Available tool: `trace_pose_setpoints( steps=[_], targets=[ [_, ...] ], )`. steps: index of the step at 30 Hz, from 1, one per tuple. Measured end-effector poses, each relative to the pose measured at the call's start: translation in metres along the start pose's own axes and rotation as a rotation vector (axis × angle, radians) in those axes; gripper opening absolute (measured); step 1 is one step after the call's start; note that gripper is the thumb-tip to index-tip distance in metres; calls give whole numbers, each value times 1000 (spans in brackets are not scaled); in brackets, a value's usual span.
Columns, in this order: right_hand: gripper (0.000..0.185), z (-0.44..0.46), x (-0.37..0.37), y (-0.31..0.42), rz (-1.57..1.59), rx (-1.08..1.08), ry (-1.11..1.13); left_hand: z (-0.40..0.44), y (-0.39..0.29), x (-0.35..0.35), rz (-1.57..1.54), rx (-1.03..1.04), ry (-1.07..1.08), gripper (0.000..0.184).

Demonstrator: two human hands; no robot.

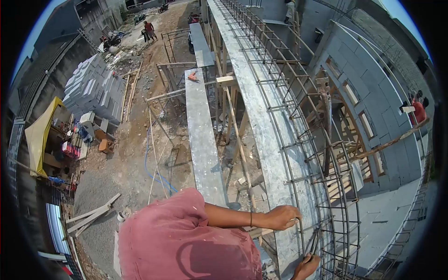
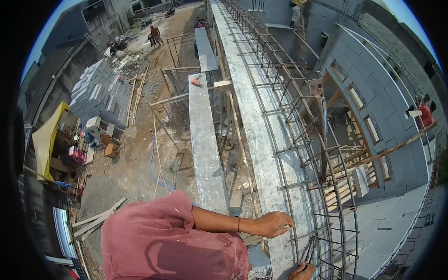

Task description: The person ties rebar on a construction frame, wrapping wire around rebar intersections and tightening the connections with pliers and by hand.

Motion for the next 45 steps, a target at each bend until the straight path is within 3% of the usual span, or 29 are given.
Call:
trace_pose_setpoints(
  steps=[5, 9, 11, 14, 16, 17, 19, 20, 22, 24, 27, 38, 41, 45],
  targets=[
    [19, -11, -7, 18, 399, 327, 132, 0, 6, -9, 13, 12, -39, 20],
    [20, -38, -7, 4, 1494, 883, 196, 8, 7, -5, 40, 52, -45, 18],
    [20, -67, -18, -16, 1910, 987, 162, 15, 7, -5, 33, 87, -38, 17],
    [20, -119, -49, -47, 2195, 1001, 121, 27, 9, 0, 38, 152, -65, 17],
    [21, -158, -77, -43, 2203, 978, -38, 34, 12, 2, 67, 168, -78, 18],
    [26, -153, -88, -18, 1943, 1037, -269, 38, 12, 3, 56, 176, -72, 18],
    [19, -150, -108, -3, 1744, 1091, -359, 45, 16, 9, 106, 204, -114, 21],
    [19, -144, -121, 4, 1626, 1216, -401, 44, 18, 12, 88, 232, -152, 23],
    [25, -147, -134, 2, 1619, 1044, -354, 42, 23, 21, 40, 233, -208, 26],
    [30, -151, -141, -12, 1348, 1195, -216, 39, 30, 25, 16, 190, -180, 27],
    [35, -151, -152, -32, 1359, 1269, -186, 38, 34, 24, 35, 149, -166, 29],
    [31, -142, -145, -120, 1618, 1270, -20, 40, 37, 25, 121, 156, -168, 29],
    [21, -138, -144, -122, 1627, 1232, -2, 43, 35, 24, 141, 188, -170, 28],
    [19, -137, -134, -127, 1493, 1296, -99, 43, 32, 23, 160, 228, -159, 28]
  ],
)
Point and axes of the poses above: each hand's wrist, its own z-axis towards the middle knuckle, its own x-axis out of the palm, y = z × x, the point moved 1 cm from there along z, towards the middle knuckle, and after that the axes turned 1 degree about -z, right-handed, at the moved point
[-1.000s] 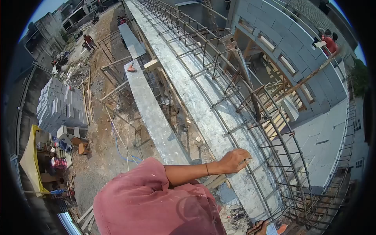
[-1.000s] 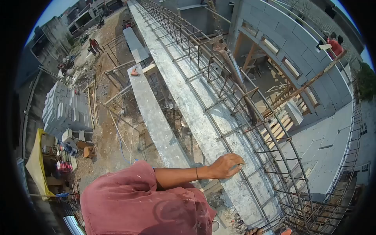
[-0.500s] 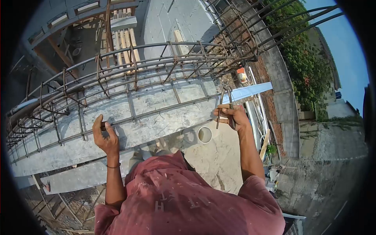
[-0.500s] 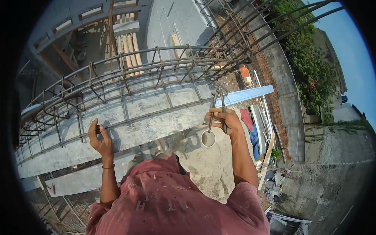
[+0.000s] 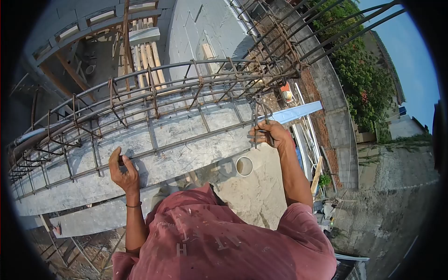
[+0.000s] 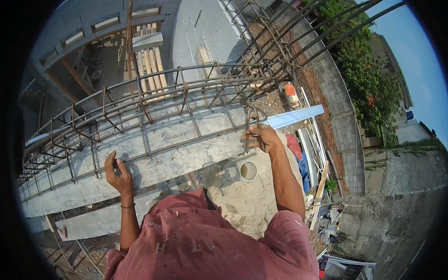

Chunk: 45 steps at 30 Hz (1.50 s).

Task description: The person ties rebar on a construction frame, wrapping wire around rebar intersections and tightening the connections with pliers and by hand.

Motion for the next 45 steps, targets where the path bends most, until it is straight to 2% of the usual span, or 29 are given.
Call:
trace_pose_setpoints(
  steps=[2, 12, 17, 35, 37, 40, 42, 43, 45],
  targets=[
    [23, 0, -1, -5, -174, -22, -198, 1, 2, 1, 15, 21, -3, 28],
    [35, 0, -7, -17, -285, -61, -238, 2, -3, -2, 3, -3, 7, 25],
    [35, 1, -19, -15, -388, -57, -232, 1, -2, -4, 28, 44, 3, 25],
    [34, 13, -19, -23, -505, -144, -292, -4, 6, -2, -37, -39, 21, 24],
    [34, 8, -12, -18, -557, -144, -309, -2, 6, -2, 19, 53, 0, 26],
    [40, 2, -5, -14, -478, -102, -315, -2, 3, -2, 7, 54, -5, 26],
    [48, 9, -8, -24, 248, -40, 75, -2, 0, -3, -6, 24, -7, 25],
    [48, 15, -13, -32, 244, -43, 76, 0, 1, -3, -10, 14, -13, 25],
    [48, 20, -6, -37, 396, 0, 319, 1, 3, -1, -15, 6, -33, 24]
  ],
)
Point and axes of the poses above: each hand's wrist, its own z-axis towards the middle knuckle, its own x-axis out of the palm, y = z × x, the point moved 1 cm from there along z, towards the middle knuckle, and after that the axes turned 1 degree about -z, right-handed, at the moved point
